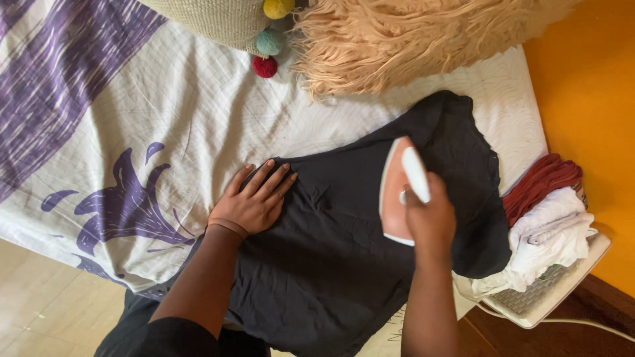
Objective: Ironing a black t-shirt on a bed.
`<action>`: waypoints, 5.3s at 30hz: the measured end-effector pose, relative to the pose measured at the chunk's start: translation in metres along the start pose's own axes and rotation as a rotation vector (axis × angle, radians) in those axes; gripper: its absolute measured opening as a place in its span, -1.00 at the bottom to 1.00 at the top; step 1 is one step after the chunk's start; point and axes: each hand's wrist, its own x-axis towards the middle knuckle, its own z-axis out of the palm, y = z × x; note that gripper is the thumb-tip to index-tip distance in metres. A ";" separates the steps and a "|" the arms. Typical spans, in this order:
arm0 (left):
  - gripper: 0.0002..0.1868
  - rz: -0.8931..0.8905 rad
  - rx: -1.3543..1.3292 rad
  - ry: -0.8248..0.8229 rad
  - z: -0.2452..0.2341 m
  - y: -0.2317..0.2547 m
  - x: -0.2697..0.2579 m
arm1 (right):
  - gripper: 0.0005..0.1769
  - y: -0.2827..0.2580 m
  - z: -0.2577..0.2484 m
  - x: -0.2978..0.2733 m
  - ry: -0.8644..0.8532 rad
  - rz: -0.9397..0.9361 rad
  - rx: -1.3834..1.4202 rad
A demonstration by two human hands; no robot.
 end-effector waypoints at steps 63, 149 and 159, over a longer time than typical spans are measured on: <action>-0.45 0.009 0.061 0.073 0.008 -0.001 -0.001 | -0.43 -0.030 0.020 -0.035 -0.138 -0.098 -0.047; -0.45 0.050 0.239 -0.019 0.005 -0.003 -0.004 | -0.70 0.289 0.006 -0.148 0.319 0.286 0.094; -0.50 0.177 0.581 0.079 -0.009 0.003 0.007 | -0.60 0.433 0.139 -0.207 1.006 0.495 1.079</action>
